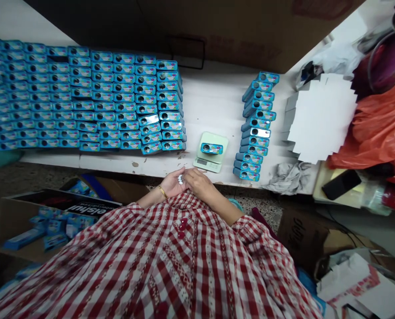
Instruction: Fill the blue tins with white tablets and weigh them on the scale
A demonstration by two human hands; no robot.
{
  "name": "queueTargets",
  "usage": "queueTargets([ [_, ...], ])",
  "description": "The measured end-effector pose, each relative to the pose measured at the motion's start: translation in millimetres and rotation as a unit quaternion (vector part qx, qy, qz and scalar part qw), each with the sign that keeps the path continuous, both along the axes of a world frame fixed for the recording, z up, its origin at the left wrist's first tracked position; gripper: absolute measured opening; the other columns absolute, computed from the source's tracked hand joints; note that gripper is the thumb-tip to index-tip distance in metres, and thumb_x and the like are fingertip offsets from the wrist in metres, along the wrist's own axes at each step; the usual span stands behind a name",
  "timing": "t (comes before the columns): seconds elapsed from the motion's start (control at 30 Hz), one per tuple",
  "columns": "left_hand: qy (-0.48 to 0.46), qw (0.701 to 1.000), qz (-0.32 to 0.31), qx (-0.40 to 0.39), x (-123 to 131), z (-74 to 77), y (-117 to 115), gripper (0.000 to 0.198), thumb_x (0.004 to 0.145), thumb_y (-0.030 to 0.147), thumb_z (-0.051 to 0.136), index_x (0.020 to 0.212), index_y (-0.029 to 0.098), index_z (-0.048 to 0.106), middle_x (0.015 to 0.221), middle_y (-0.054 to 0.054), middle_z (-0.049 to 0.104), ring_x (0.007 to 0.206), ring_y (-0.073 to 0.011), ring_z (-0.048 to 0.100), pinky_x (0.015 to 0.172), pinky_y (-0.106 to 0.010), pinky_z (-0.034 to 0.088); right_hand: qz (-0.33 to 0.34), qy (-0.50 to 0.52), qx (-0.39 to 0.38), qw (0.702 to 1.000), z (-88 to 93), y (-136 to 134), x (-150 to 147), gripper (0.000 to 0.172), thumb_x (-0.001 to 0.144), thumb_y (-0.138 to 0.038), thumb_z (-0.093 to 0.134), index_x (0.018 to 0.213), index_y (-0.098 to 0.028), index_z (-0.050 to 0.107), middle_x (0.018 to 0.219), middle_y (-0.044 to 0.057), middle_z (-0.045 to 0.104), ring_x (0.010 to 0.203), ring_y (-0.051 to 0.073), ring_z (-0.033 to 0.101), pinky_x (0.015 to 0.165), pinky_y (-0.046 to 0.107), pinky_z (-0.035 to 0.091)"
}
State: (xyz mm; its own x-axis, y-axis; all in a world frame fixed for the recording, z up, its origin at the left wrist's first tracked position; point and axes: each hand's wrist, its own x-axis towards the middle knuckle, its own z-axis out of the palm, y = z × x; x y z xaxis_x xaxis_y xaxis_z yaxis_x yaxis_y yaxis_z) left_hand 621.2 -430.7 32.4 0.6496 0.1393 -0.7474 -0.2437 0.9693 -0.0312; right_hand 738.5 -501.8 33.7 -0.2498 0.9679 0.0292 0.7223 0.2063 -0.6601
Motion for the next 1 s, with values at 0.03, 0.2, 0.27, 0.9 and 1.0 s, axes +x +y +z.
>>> queueTargets([
  [0.03, -0.006, 1.0, 0.0, -0.002, 3, 1.2, 1, 0.034, 0.09, 0.021, 0.033, 0.107, 0.006, 0.058, 0.08, -0.009, 0.065, 0.071, -0.0132, 0.062, 0.078, -0.027, 0.047, -0.004, 0.007, 0.003, 1.0, 0.0, 1, 3, 0.022, 0.089, -0.02, 0.041, 0.1, -0.014, 0.059, 0.095, 0.01, 0.06, 0.095, 0.02, 0.052, 0.082, 0.036, 0.048],
  [0.2, -0.019, 1.0, -0.02, -0.005, 16, 7.5, 5, 0.037, 0.091, 0.025, 0.031, 0.11, 0.007, 0.057, 0.096, -0.013, 0.065, 0.086, -0.0177, 0.063, 0.082, -0.032, 0.046, -0.023, 0.005, -0.022, 0.999, 1.4, 4, 9, 0.021, 0.087, -0.017, 0.042, 0.1, -0.015, 0.058, 0.099, 0.012, 0.06, 0.094, 0.019, 0.055, 0.08, 0.035, 0.048],
  [0.27, -0.011, 1.0, -0.017, 0.002, 19, 8.3, 5, 0.036, 0.09, 0.023, 0.031, 0.108, 0.007, 0.058, 0.095, -0.013, 0.066, 0.088, -0.0184, 0.062, 0.083, -0.033, 0.046, -0.035, 0.017, -0.018, 0.999, 1.3, 4, 11, 0.018, 0.087, -0.017, 0.042, 0.093, -0.016, 0.059, 0.093, 0.01, 0.062, 0.091, 0.019, 0.056, 0.08, 0.035, 0.048],
  [0.9, 0.023, 0.998, -0.001, 0.054, 15, 11.4, 18, 0.029, 0.086, 0.019, 0.038, 0.091, 0.005, 0.063, 0.093, -0.016, 0.067, 0.094, -0.0206, 0.062, 0.09, -0.033, 0.044, -0.248, -0.072, -0.007, 0.966, 0.1, 51, 74, 0.016, 0.081, -0.016, 0.048, 0.089, -0.018, 0.062, 0.089, 0.007, 0.063, 0.083, 0.018, 0.058, 0.072, 0.028, 0.047],
  [1.0, 0.02, 0.998, 0.001, 0.052, 15, 11.7, 19, 0.029, 0.085, 0.019, 0.038, 0.092, 0.005, 0.062, 0.093, -0.016, 0.067, 0.093, -0.0205, 0.063, 0.089, -0.033, 0.044, -0.245, -0.039, 0.011, 0.969, 4.9, 51, 81, 0.016, 0.081, -0.017, 0.048, 0.089, -0.018, 0.062, 0.088, 0.006, 0.063, 0.083, 0.018, 0.059, 0.075, 0.03, 0.047],
])
